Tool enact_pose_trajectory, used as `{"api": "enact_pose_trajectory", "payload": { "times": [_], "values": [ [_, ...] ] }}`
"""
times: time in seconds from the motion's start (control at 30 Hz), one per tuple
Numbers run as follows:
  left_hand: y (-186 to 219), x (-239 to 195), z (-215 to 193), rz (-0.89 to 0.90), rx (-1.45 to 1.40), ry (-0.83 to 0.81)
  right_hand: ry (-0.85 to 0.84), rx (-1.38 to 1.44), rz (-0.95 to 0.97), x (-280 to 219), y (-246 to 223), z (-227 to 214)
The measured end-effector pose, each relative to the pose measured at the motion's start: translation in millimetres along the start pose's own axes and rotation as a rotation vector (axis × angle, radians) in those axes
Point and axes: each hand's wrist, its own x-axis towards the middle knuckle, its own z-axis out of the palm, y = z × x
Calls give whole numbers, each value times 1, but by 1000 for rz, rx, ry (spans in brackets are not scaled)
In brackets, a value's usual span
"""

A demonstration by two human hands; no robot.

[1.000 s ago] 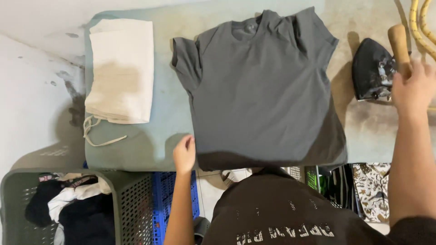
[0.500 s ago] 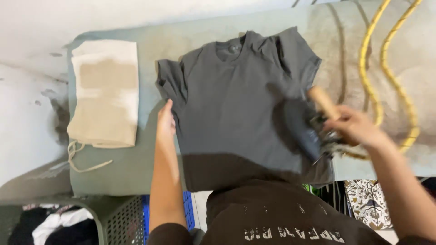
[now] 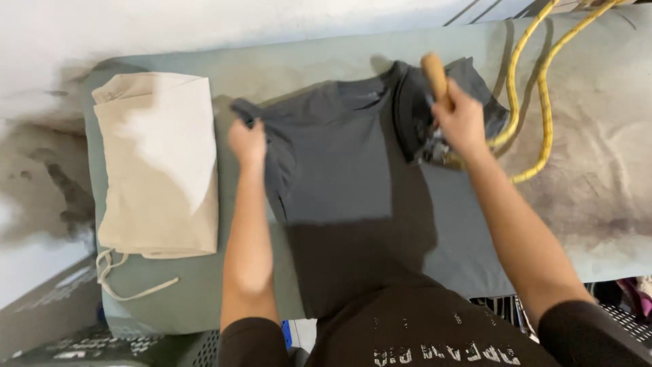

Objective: The person takes a pair of shorts from a basket, spreads them on a board, and irons them before folding. Then, they take a t-shirt from the basket, spread it out, iron it, and fold it before placing it on the shorts.

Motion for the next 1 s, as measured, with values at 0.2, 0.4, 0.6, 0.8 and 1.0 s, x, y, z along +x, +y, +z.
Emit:
{"api": "enact_pose_trajectory", "payload": {
  "times": [0.2, 0.4, 0.6, 0.8, 1.0],
  "values": [
    [-51, -4, -30, 74, -93, 119, -84, 334, 311, 58, 0, 12],
    [-74, -40, -44, 148, -261, 240, -44, 680, 356, -4, -8, 42],
    [-37, -184, -72, 146, -446, 210, -332, 588, 402, -88, -73, 84],
    [-16, -364, -91, -73, -189, 4, -692, 312, 192, -158, -123, 112],
    [-14, -433, -106, -162, 197, 17, -706, 70, 56, -216, -129, 64]
  ]
}}
